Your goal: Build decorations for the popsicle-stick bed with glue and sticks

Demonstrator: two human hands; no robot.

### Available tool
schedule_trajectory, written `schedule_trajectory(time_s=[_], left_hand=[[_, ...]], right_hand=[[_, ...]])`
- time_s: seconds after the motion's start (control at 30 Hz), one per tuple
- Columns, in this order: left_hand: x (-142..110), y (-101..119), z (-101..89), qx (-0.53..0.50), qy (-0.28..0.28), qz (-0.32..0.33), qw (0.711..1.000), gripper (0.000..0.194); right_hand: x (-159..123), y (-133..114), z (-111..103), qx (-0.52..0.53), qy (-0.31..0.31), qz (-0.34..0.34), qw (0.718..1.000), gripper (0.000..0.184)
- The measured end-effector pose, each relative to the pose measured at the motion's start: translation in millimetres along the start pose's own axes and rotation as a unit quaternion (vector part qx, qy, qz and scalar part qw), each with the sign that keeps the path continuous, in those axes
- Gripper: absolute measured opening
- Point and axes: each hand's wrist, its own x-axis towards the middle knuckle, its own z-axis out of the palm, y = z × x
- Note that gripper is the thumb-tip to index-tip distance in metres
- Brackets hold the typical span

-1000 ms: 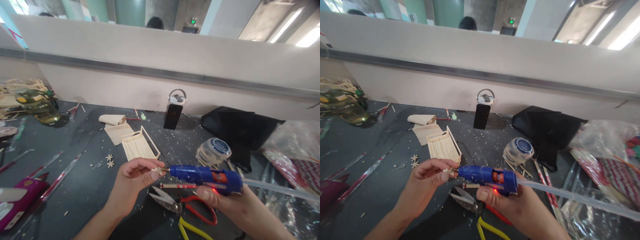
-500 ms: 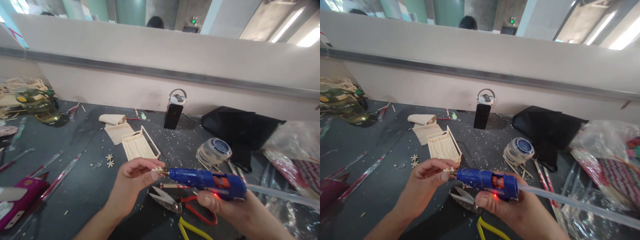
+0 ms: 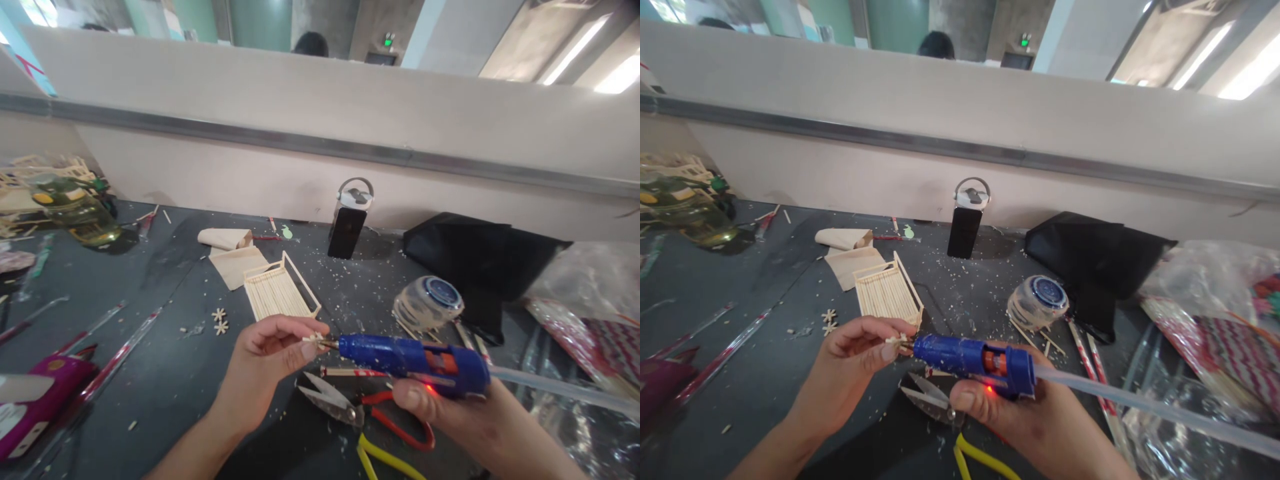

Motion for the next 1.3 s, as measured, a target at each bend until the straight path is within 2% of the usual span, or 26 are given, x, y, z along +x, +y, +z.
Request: schedule_trajectory(time_s=[0.23, 0.33, 0.43, 0.53, 0.6, 0.83, 0.93, 1.3], left_hand=[[-1.2, -0.5, -0.3, 0.004, 0.002, -0.004, 1.0, 0.008], [-0.8, -0.2, 0.5, 0.006, 0.002, -0.004, 1.0, 0.007], [0.4, 1.7, 1.8, 0.004, 0.002, -0.006, 1.0, 0.007], [1.1, 2.9, 2.7, 0.011, -0.009, -0.013, 1.0, 0.005], [0.9, 1.7, 2.9, 0.013, -0.028, -0.015, 0.999, 0.005], [0.3, -7.7, 2.5, 0.018, -0.07, -0.028, 0.997, 0.006], [0.7, -9.0, 2.2, 0.03, -0.067, -0.032, 0.997, 0.006], [1.1, -7.8, 4.8, 0.031, -0.061, -0.054, 0.996, 0.007]], right_hand=[[-6.0, 9.3, -0.2, -0.023, 0.061, 0.023, 0.998, 0.027], [-6.3, 10.7, -3.8, -0.015, 0.051, 0.026, 0.998, 0.023], [-0.3, 11.6, -10.3, 0.029, 0.015, 0.006, 0.999, 0.022], [10.2, 11.1, -11.6, 0.111, 0.038, -0.024, 0.993, 0.02], [16.8, 9.0, -5.1, 0.168, 0.056, -0.031, 0.984, 0.02], [28.1, 7.0, 31.4, 0.25, 0.0, 0.0, 0.968, 0.017], [29.3, 10.5, 34.8, 0.255, -0.026, -0.001, 0.967, 0.016], [32.1, 14.2, 37.2, 0.239, -0.052, -0.005, 0.969, 0.016]])
